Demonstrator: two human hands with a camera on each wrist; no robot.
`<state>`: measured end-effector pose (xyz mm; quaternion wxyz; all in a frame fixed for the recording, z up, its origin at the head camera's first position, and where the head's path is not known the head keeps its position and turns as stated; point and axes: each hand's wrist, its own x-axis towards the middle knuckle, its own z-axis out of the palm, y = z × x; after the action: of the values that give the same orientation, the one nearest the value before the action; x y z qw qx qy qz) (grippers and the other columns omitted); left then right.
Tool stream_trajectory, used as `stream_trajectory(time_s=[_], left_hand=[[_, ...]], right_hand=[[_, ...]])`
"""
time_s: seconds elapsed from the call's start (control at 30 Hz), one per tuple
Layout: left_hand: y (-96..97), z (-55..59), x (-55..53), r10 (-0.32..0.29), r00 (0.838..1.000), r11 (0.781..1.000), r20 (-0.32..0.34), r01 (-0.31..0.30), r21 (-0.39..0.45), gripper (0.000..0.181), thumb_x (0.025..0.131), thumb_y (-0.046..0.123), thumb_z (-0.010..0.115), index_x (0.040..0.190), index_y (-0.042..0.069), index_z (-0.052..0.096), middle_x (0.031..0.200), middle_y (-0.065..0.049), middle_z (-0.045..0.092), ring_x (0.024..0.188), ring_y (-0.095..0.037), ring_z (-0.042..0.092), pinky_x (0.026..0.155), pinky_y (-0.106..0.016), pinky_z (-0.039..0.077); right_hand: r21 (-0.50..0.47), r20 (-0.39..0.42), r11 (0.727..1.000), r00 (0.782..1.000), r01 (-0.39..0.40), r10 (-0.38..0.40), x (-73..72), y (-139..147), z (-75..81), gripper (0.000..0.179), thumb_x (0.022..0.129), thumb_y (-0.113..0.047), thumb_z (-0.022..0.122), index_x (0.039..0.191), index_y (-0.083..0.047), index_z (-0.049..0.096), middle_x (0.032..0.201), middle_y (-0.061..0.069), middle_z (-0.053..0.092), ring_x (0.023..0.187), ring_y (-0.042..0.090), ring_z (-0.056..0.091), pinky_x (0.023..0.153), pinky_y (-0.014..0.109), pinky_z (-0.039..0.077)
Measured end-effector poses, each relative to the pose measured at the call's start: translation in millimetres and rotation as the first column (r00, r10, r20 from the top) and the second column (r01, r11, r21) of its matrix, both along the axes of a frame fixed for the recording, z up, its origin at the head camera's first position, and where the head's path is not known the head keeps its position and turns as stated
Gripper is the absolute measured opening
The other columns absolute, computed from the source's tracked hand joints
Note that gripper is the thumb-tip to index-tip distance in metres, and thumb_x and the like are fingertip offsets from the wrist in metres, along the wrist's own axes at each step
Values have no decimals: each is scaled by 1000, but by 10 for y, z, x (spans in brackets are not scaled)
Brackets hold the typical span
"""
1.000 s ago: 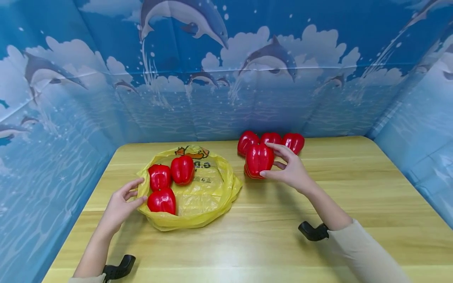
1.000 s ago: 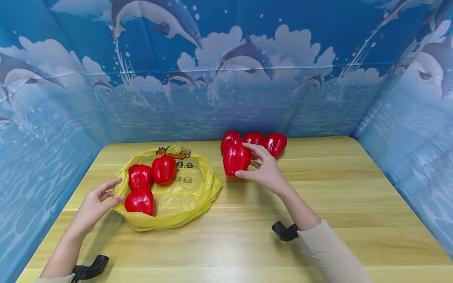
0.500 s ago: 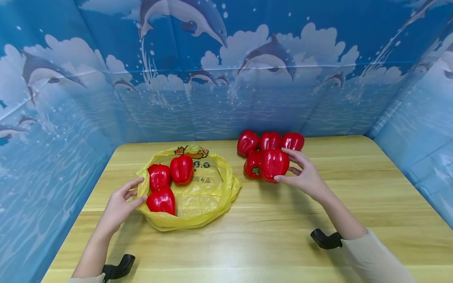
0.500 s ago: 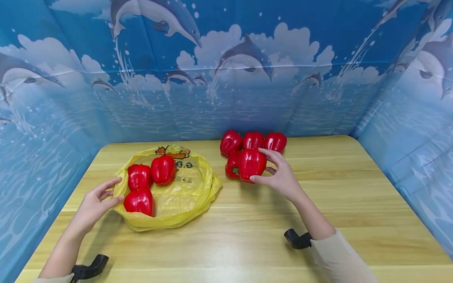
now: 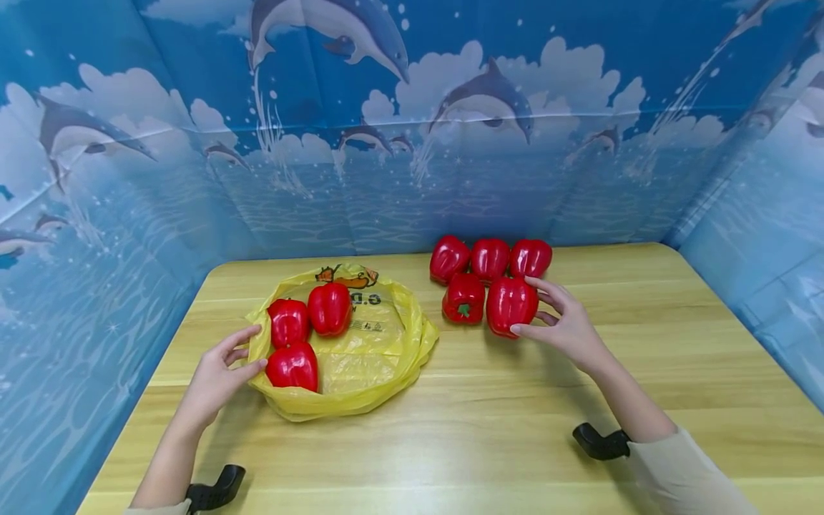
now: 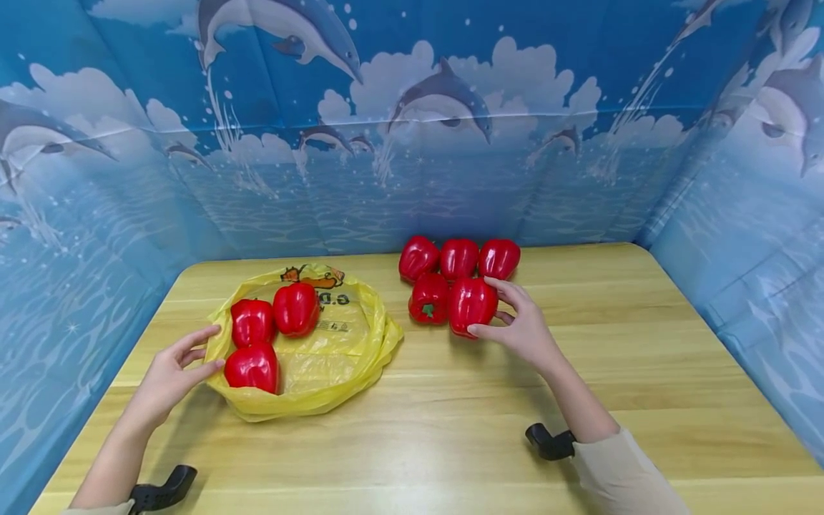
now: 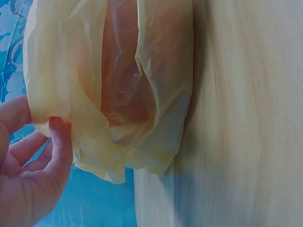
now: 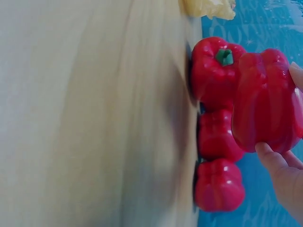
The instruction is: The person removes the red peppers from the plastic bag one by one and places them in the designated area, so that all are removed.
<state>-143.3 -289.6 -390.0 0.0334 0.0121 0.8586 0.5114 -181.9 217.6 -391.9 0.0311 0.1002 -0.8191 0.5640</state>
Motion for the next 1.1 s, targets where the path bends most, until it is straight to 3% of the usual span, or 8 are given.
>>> stream_trajectory(time_s=[0.13, 0.47, 0.73, 1.1], left_hand=[[-11, -9, -2, -1, 1000, 1000, 0, 1, 2, 62, 88, 10, 64, 142, 2, 35, 146, -19, 29, 121, -44, 35, 75, -13, 45], [-29, -20, -3, -5, 1000, 1000, -12, 5, 1, 63, 87, 13, 66, 142, 2, 36, 146, -19, 30, 122, -43, 36, 76, -15, 45], [-38, -40, 6, -11, 1000, 1000, -16, 12, 11, 63, 87, 13, 66, 141, 2, 37, 146, -19, 30, 122, -44, 36, 77, -16, 46], [-39, -32, -5, -14, 1000, 1000, -14, 14, 5, 63, 87, 14, 66, 141, 3, 37, 146, -18, 29, 123, -44, 35, 78, -17, 46]], right_hand=[[12, 29, 1000, 999, 19, -19, 7, 23, -53, 76, 77, -12, 76, 142, -7, 36, 136, 13, 37, 121, 30, 38, 85, 18, 46], [20, 81, 999, 996, 45, -47, -9, 47, -202, 80, 77, -15, 76, 144, -8, 33, 140, 15, 35, 124, 34, 37, 92, 34, 45], [2, 109, 999, 993, 50, -50, -49, 72, -303, 82, 78, -15, 76, 145, -7, 30, 143, 17, 31, 127, 36, 33, 88, 21, 45], [8, 121, 999, 991, 50, -50, -136, 79, -360, 82, 79, -17, 75, 145, -8, 29, 142, 17, 32, 125, 36, 35, 83, 17, 46]])
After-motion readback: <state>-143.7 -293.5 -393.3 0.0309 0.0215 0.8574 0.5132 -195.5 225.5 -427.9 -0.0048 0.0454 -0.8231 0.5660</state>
